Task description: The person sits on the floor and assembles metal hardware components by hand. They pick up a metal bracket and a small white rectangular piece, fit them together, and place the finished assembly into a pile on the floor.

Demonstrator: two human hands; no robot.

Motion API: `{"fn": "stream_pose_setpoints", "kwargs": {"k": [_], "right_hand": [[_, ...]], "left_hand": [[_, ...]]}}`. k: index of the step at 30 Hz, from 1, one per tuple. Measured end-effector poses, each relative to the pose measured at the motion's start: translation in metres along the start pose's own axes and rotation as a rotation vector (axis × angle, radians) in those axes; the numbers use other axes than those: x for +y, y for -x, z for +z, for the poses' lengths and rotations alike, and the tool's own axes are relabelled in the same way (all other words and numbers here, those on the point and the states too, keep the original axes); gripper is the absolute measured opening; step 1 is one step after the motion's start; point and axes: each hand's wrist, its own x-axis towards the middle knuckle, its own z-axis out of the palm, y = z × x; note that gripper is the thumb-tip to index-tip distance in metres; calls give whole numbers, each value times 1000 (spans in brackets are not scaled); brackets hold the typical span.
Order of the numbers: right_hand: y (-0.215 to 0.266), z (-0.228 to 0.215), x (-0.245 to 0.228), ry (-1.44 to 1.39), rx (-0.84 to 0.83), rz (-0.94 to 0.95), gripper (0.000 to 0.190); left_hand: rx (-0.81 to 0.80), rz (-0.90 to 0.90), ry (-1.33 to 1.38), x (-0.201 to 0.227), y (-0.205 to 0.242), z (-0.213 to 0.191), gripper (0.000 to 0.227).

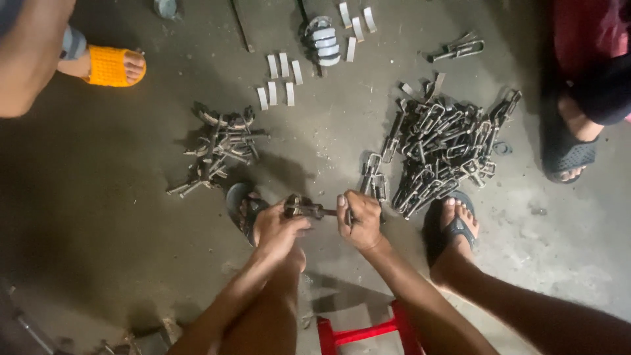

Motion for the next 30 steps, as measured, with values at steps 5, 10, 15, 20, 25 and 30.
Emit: {"fn": "stream_pose_setpoints", "kwargs": {"k": [5, 10, 15, 20, 25, 30], "right_hand": [[-1, 3, -8, 26, 86, 88, 36], [-1, 10, -15, -73, 164, 178, 39], [3, 16, -24, -153, 243, 335, 40], [12, 31, -18, -262, 307, 438, 41], [12, 34, -28, -364, 368, 588, 43], [22, 16, -9, -111, 189, 459, 31]], "left_hand": [[80, 48, 65, -10, -5, 6, 59], [151, 103, 181, -16, -7, 12, 71], [294, 499, 244, -28, -17, 32, 59], [407, 694, 232, -56, -37, 38, 61], [420, 800, 306, -52, -42, 33, 55], [293, 729, 157, 6, -9, -1, 58]]}}
